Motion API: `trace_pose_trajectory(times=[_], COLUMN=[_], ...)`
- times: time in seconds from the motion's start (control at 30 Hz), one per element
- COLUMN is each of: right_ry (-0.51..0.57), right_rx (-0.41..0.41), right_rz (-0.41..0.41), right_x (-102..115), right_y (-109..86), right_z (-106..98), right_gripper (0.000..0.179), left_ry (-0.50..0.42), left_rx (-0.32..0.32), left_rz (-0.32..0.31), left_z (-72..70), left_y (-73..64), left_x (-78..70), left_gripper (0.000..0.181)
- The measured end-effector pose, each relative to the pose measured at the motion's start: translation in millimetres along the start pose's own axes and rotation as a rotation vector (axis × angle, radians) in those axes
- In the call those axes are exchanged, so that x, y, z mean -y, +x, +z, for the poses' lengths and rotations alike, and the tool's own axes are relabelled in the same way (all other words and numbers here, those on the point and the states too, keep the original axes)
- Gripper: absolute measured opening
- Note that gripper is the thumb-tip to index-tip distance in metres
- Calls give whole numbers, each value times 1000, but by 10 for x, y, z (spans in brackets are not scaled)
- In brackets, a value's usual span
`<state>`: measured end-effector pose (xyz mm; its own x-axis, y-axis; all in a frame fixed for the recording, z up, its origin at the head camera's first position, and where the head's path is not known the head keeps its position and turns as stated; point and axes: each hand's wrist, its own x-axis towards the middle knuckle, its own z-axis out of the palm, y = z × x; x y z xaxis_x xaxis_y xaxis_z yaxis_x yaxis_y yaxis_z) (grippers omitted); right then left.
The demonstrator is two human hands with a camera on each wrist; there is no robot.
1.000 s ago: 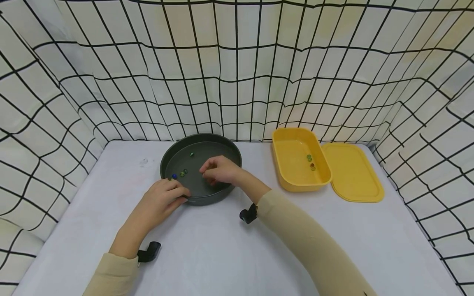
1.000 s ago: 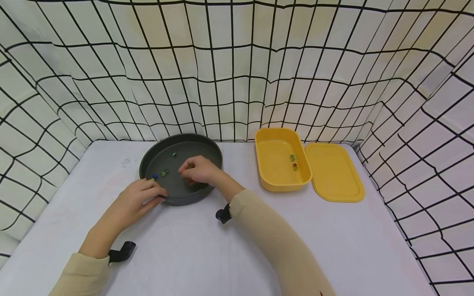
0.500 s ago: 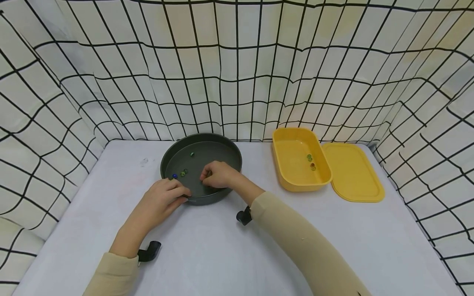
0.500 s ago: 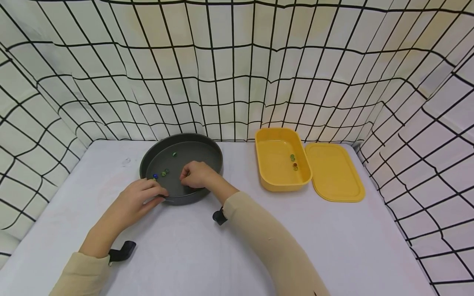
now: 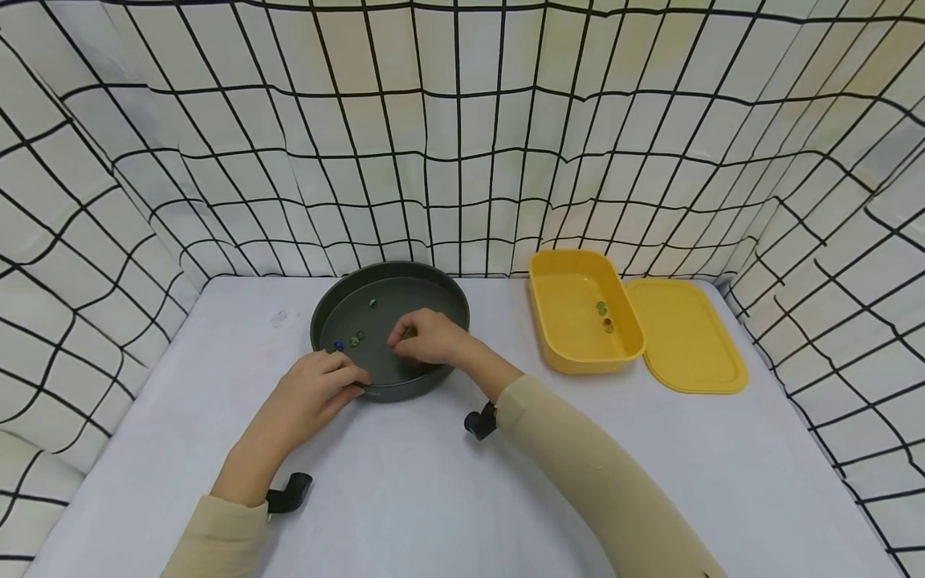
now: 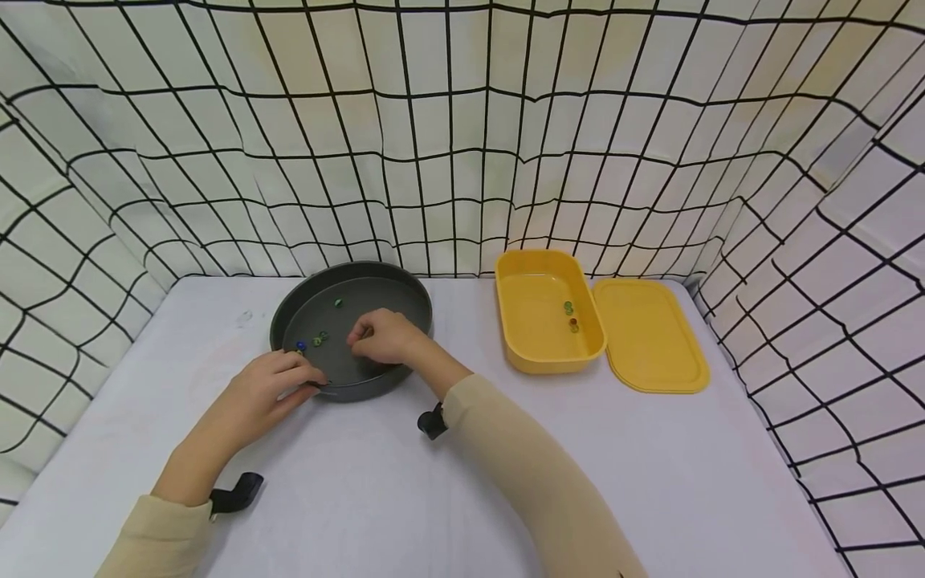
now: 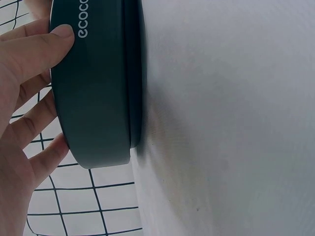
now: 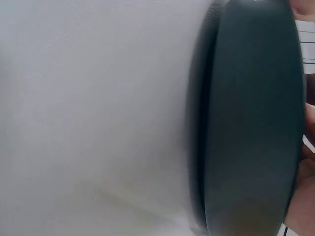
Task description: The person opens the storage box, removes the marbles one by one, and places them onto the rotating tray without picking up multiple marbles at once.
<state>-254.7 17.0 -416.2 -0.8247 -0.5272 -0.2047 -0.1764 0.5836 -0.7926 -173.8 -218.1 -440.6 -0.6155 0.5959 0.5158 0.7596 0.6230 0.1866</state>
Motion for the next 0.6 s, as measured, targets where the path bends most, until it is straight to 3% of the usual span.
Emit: trace_pose_trajectory(times=[0.27, 0.6], right_ry=[150, 172], right_rx=[-61, -210], right_rz=[-59, -5], right_x=[-73, -339], right_y=[-169, -496], right_z=[-253, -743], right_gripper=[24, 18], left_ry=[-7, -9], left_rx=[-12, -17], left_rz=[7, 19], left_z=[13, 9], left_y=[0, 5], left_x=[5, 9], left_gripper=[25, 27])
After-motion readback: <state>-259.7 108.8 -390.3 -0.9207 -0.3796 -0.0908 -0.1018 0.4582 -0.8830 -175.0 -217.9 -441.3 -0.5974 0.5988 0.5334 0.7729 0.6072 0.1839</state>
